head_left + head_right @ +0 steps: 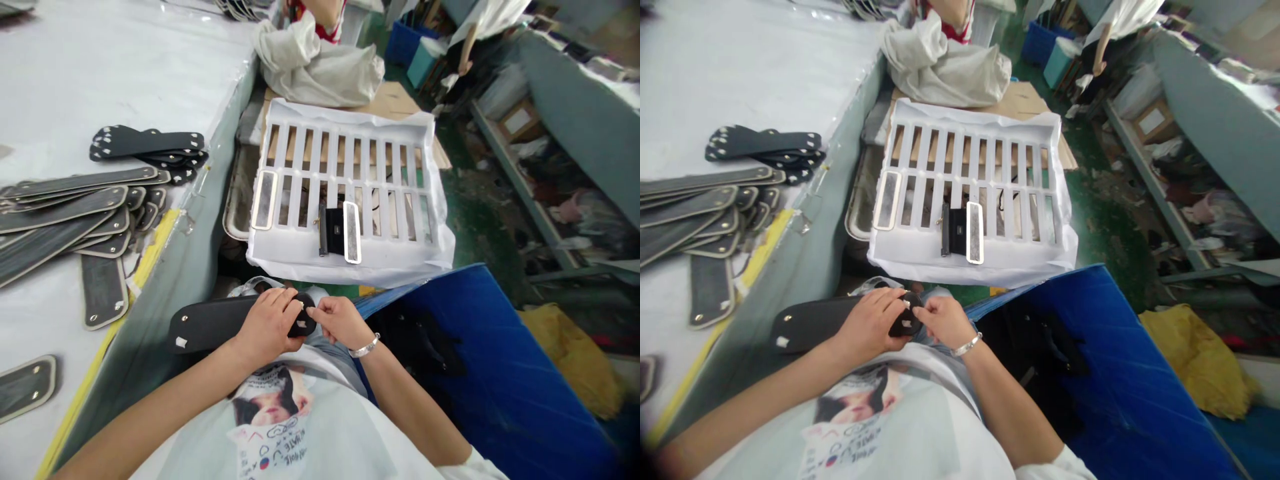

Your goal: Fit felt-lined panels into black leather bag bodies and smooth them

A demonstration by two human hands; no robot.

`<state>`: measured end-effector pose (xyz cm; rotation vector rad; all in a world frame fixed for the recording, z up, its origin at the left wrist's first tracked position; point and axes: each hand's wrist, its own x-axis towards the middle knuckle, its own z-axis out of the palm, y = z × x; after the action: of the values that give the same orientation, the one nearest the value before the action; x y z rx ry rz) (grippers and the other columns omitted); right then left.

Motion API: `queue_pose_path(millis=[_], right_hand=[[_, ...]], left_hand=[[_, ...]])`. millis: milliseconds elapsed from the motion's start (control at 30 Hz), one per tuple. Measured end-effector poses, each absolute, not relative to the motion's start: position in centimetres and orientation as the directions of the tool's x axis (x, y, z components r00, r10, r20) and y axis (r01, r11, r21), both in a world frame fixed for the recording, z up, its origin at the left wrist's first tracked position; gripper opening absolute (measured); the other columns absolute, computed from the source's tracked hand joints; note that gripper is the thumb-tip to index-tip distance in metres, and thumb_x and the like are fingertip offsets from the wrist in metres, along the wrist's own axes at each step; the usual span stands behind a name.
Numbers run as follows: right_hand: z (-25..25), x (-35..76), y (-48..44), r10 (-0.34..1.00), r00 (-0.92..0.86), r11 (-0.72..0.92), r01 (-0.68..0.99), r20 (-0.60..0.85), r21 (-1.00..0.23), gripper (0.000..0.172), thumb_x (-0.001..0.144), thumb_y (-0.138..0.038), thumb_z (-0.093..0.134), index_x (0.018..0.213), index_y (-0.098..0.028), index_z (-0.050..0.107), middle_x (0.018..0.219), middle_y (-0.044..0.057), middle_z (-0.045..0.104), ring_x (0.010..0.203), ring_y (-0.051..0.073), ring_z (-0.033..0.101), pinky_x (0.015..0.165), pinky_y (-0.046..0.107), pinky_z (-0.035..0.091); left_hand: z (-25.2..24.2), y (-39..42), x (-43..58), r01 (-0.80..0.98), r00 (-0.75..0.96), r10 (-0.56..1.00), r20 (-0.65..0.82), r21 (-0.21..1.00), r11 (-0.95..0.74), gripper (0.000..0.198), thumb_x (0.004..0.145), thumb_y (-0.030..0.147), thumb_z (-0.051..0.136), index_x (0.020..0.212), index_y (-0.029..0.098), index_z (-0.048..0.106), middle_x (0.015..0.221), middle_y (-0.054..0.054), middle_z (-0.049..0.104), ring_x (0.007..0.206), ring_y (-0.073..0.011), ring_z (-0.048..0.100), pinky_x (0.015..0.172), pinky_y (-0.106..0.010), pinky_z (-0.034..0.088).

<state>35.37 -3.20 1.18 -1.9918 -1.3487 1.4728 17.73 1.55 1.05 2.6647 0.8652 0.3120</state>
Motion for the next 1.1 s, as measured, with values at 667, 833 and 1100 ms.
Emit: queue_pose_path(millis=[667, 833, 1100], right_hand=[[3.3, 21.9, 2.6, 0.797, -0.602, 0.526, 0.726, -0.039, -0.443, 0.093, 0.060, -0.054, 0.073, 0.135, -0.012, 0.037, 0.137, 0.016, 0.041, 0.124, 0.032, 0.037, 0.107, 0.047, 0.029], [2.2, 19.6, 3.6, 0.774, -0.629, 0.540, 0.710, -0.064, -0.451, 0.091, 0.061, -0.055, 0.072, 0.133, -0.011, 0.039, 0.134, 0.017, 0.045, 0.121, 0.032, 0.041, 0.104, 0.047, 0.031], [1.9, 19.2, 3.6, 0.766, -0.641, 0.567, 0.708, -0.047, -0.421, 0.075, 0.070, -0.046, 0.069, 0.131, -0.012, 0.042, 0.130, 0.016, 0.048, 0.118, 0.030, 0.044, 0.099, 0.046, 0.037]], left_hand=[[2.0, 0.8, -1.9, 0.515, -0.059, 0.919, -0.389, 0.777, 0.362, 0.032, 0.079, 0.049, 0.051, 0.073, 0.018, 0.057, 0.059, 0.004, 0.054, 0.056, -0.0134, 0.050, 0.053, -0.023, 0.038], [0.6, 1.3, -1.8, 0.341, -0.003, 0.888, -0.459, 0.834, 0.433, 0.032, 0.075, 0.047, 0.057, 0.066, 0.016, 0.055, 0.056, 0.006, 0.049, 0.052, -0.0096, 0.042, 0.052, -0.021, 0.033], [-0.2, 1.7, -2.3, 0.288, -0.007, 0.842, -0.539, 0.806, 0.518, 0.030, 0.071, 0.044, 0.060, 0.063, 0.015, 0.058, 0.050, 0.006, 0.046, 0.048, -0.0089, 0.037, 0.047, -0.021, 0.028]])
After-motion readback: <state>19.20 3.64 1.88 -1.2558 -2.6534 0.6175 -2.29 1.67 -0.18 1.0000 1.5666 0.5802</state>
